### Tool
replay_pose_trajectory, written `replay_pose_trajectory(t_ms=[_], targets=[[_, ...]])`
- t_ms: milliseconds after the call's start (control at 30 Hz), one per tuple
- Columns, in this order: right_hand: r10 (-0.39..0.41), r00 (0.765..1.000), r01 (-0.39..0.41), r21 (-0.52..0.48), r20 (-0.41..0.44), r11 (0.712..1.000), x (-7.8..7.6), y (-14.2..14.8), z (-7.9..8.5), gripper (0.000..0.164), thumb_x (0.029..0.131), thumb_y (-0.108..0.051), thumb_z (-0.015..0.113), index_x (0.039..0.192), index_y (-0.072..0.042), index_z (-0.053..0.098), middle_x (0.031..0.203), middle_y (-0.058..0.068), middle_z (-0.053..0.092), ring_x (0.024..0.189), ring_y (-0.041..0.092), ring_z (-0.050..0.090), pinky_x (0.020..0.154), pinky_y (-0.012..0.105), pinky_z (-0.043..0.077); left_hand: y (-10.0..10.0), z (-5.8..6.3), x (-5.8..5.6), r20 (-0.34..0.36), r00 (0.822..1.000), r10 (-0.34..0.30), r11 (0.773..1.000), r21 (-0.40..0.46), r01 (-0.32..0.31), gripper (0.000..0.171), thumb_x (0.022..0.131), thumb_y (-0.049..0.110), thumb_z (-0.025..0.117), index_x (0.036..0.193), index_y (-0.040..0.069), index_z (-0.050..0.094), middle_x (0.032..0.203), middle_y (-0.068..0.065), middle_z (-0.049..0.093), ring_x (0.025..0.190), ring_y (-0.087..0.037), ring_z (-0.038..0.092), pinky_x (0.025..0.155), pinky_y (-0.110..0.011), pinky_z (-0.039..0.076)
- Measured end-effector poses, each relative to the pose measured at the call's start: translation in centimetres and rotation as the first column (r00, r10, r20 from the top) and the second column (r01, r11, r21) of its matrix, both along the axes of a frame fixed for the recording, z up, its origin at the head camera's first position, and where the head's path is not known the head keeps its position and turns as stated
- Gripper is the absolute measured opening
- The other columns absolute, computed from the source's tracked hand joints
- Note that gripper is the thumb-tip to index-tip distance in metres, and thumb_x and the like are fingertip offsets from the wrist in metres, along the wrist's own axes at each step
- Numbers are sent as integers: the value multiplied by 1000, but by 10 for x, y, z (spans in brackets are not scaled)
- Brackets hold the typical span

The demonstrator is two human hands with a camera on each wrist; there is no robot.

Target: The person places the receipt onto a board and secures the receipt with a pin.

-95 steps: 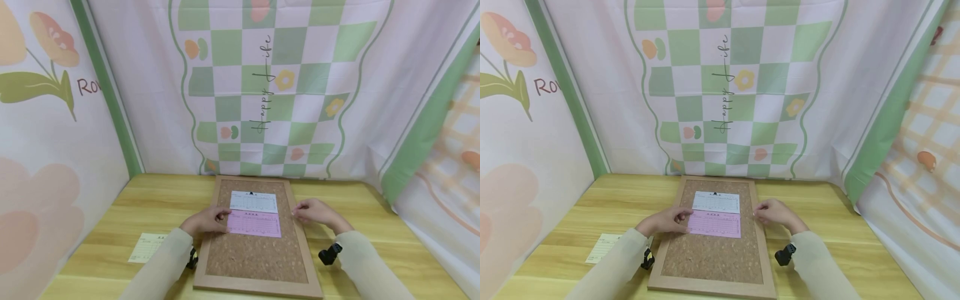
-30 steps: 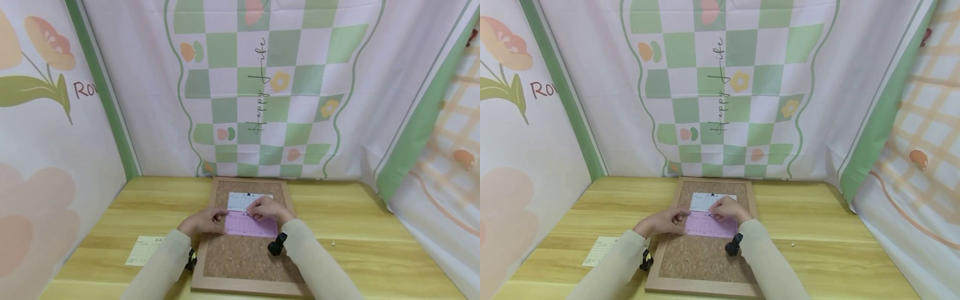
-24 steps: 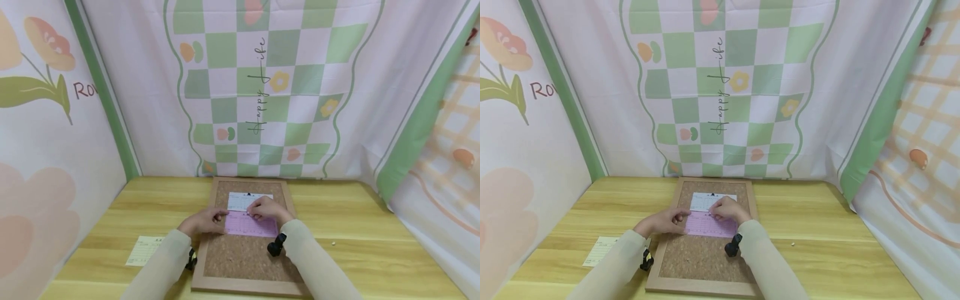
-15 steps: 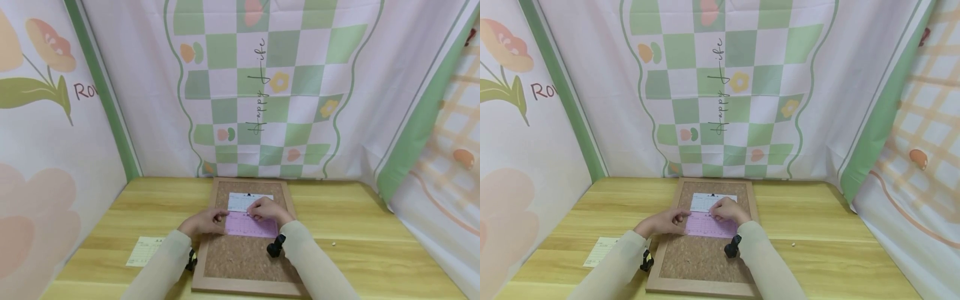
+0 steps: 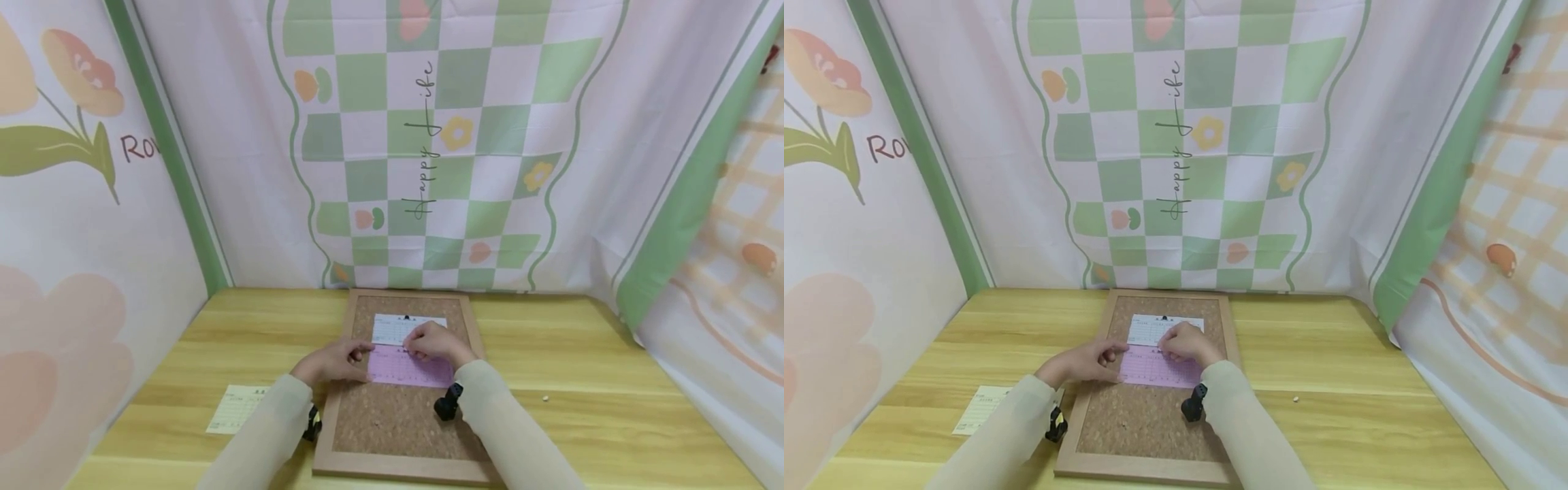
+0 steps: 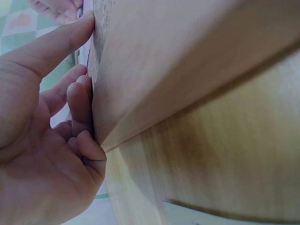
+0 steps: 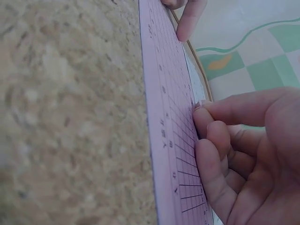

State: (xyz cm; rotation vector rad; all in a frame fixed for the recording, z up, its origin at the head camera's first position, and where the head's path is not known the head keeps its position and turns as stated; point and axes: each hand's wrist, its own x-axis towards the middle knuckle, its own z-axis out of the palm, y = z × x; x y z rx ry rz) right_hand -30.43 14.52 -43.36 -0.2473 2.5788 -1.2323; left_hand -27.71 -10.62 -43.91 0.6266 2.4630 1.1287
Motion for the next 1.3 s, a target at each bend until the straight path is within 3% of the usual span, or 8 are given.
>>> replay_pose_trajectory(t_ms=[667,1300], targets=[[-8,1000,8,9,-4,1000,2,0,-4,10,94,-7,63,92,-3,71,78,5,65,68,14,58,59,24,48,1,4,5,6,1000,10,1000,16,-10,61,86,10,80,140,0,54,104,-8,50,96,-22,44,82,-37,39],[-1,1000,2,30,-5,1000,2,-1,-1,7,91,-8,65,91,-4,72,75,4,63,66,13,56,58,25,47,-1,1,3,-8,1000,8,1000,-6,-8,61,87,16,80,141,4,54,105,-6,50,97,-21,44,83,-39,39]])
